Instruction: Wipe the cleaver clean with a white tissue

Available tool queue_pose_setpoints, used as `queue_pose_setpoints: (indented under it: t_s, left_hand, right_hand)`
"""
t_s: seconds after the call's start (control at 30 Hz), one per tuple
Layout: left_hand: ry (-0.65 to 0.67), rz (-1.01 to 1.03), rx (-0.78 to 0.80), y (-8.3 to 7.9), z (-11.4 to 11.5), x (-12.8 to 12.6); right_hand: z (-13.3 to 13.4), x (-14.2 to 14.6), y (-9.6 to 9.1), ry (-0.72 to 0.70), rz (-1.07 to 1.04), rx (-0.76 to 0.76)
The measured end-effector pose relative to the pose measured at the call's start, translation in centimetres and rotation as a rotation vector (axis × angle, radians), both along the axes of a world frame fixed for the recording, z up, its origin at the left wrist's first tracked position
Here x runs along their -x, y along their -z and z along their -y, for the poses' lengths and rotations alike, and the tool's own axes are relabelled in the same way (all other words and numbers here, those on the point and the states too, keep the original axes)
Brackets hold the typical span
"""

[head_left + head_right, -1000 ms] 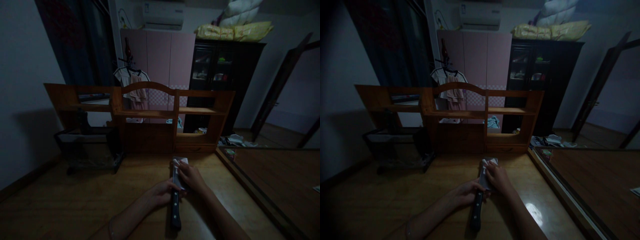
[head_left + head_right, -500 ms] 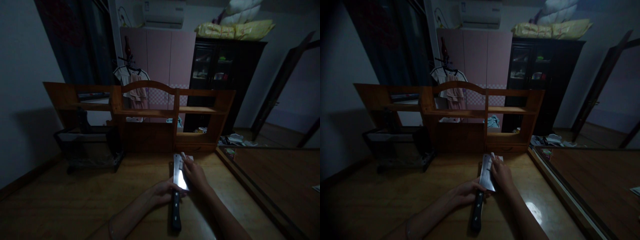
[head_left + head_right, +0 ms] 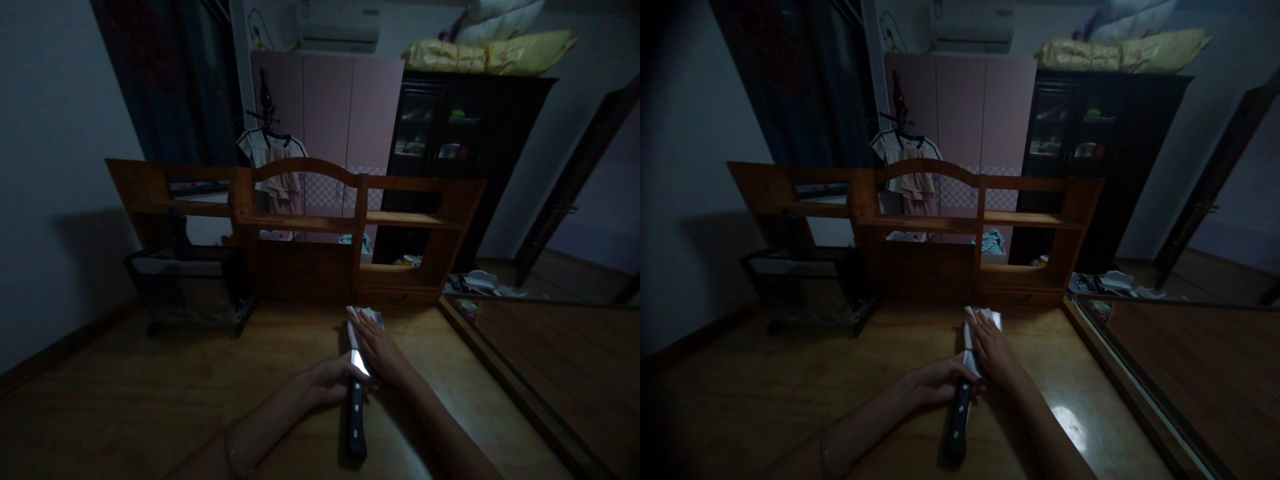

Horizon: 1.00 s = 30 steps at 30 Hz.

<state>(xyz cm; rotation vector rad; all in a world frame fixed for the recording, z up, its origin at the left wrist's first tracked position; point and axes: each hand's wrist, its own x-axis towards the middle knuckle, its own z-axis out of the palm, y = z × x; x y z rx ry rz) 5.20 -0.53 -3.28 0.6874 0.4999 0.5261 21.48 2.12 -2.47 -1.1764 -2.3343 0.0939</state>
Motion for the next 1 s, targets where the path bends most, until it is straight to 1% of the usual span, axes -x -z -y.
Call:
queue_pose_setpoints:
  t_s: [0.1, 0.17, 0.33, 0.4, 0.5, 0.57, 0.63, 0.77, 0.87, 0.93, 1.0]
  left_hand:
    - [-0.020, -0.006, -0.001, 0.0, -0.1, 0.0]
    - [-0.018, 0.012, -0.006, 0.0, -0.2, 0.0]
    - [0.027, 0.022, 0.005, 0.2, -0.4, 0.2]
    - [0.023, 0.030, 0.018, 0.1, -0.3, 0.2]
    - [0.000, 0.071, 0.011, -0.2, 0.1, 0.2]
    - [-0.019, 0.100, 0.006, -0.3, 0.3, 0.1]
    - [-0.042, 0.119, 0.014, -0.3, 0.4, 0.0]
    - [-0.107, 0.206, 0.023, 0.3, 0.2, -0.2]
    - [-0.107, 0.246, 0.027, 0.9, -0.1, -0.4]
    - [-0.108, 0.260, 0.028, 1.0, -0.2, -0.4]
    - [-0.103, 0.279, 0.029, 0.9, -0.2, -0.4]
  right_hand:
    - [0.0, 0.1, -0.2, 0.002, -0.007, 0.003]
    - [-0.2, 0.0, -0.1, 0.032, -0.011, 0.009]
    - [-0.6, -0.7, 0.7, 0.198, -0.029, 0.039]
    - [-0.8, -1.2, 1.0, 0.268, -0.040, 0.033]
    - [-1.0, -1.7, 1.3, 0.312, -0.045, 0.005]
    - [-1.1, -1.8, 1.3, 0.285, -0.034, -0.001]
    - [-1.0, -1.6, 1.2, 0.225, -0.028, 0.021]
    - [-0.3, -0.6, 0.6, 0.038, -0.049, 0.114]
    - [0.5, 0.2, -0.1, -0.103, -0.101, 0.170]
    - [0.8, 0.5, -0.6, -0.143, -0.141, 0.208]
    - [0.8, 0.5, -0.7, -0.147, -0.169, 0.235]
